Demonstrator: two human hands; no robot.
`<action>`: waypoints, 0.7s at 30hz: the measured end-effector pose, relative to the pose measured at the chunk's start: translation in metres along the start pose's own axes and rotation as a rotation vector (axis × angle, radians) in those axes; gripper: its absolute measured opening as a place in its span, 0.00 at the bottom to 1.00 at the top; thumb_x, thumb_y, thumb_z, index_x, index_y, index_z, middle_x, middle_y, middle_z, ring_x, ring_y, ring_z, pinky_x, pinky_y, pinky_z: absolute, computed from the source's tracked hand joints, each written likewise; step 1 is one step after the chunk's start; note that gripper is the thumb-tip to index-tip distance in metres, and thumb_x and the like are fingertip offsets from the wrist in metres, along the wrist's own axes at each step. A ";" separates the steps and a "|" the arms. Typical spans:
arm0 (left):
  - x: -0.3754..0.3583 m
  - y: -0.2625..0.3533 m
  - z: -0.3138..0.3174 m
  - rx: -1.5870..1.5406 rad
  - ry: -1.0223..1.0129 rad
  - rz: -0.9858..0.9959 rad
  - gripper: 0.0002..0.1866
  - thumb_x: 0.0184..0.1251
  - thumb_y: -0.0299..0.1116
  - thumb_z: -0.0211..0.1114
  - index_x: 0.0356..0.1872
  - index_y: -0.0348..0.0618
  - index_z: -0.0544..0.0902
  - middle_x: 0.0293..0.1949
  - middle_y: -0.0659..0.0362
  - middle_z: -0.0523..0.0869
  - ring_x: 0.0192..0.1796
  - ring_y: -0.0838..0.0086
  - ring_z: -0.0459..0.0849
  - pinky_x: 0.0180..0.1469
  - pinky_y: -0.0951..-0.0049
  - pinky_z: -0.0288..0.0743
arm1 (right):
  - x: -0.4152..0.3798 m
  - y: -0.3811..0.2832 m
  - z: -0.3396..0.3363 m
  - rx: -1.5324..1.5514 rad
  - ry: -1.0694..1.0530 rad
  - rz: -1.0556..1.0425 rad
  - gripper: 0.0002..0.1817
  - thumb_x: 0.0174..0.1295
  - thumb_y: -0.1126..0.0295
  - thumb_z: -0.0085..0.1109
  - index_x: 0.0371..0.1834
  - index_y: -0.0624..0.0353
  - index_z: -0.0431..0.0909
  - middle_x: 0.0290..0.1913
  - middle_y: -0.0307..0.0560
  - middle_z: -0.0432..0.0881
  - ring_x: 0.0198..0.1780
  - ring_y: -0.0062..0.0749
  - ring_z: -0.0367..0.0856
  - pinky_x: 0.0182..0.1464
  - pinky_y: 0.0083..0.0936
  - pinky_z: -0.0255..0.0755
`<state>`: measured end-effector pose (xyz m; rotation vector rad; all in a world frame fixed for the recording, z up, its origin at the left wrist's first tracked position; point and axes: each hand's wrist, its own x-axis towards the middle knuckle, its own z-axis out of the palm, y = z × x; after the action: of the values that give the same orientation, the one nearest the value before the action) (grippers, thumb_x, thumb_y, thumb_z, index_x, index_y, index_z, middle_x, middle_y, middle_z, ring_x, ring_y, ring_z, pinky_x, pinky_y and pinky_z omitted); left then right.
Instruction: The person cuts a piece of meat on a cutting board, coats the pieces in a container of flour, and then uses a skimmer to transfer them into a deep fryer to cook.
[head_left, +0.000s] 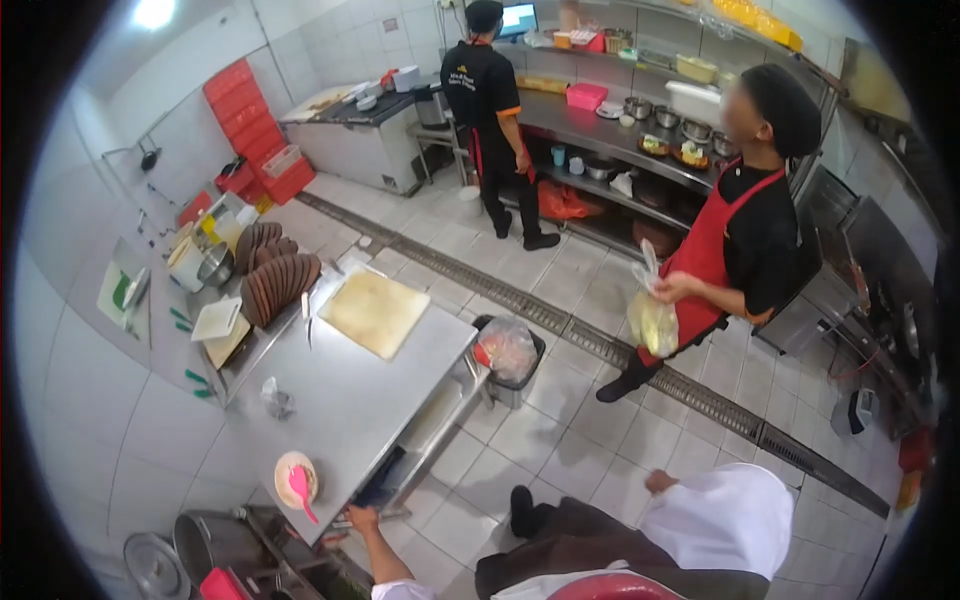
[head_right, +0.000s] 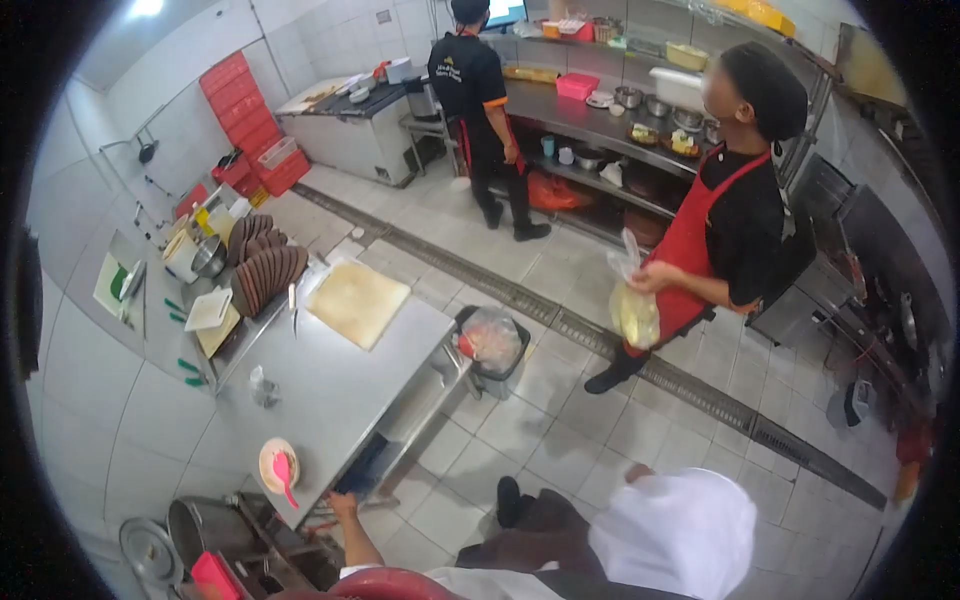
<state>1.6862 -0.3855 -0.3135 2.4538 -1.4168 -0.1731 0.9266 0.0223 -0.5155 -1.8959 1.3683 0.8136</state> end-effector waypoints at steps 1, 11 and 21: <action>0.019 0.007 0.009 -0.018 -0.010 0.014 0.34 0.46 0.34 0.69 0.58 0.37 0.69 0.57 0.41 0.72 0.60 0.50 0.70 0.65 0.60 0.62 | -0.034 -0.009 0.011 0.384 -0.061 0.247 0.10 0.52 0.68 0.57 0.35 0.60 0.83 0.39 0.49 0.85 0.32 0.37 0.86 0.30 0.29 0.79; 0.007 -0.014 0.050 -0.048 0.020 0.355 0.24 0.59 0.48 0.55 0.37 0.32 0.82 0.35 0.39 0.83 0.39 0.45 0.82 0.45 0.47 0.74 | -0.153 -0.181 -0.154 1.196 0.229 0.752 0.10 0.52 0.68 0.57 0.34 0.60 0.83 0.39 0.49 0.85 0.32 0.37 0.86 0.30 0.29 0.79; -0.005 -0.027 0.037 -0.124 -0.044 0.419 0.24 0.59 0.48 0.54 0.36 0.32 0.82 0.35 0.38 0.83 0.39 0.44 0.82 0.45 0.46 0.74 | -0.169 -0.267 -0.184 1.180 0.262 0.776 0.10 0.51 0.68 0.57 0.34 0.60 0.83 0.38 0.49 0.85 0.33 0.37 0.86 0.30 0.29 0.79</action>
<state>1.6968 -0.3759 -0.3575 2.0141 -1.8396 -0.2140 1.1581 0.0338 -0.2330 -0.5406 2.1073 -0.0471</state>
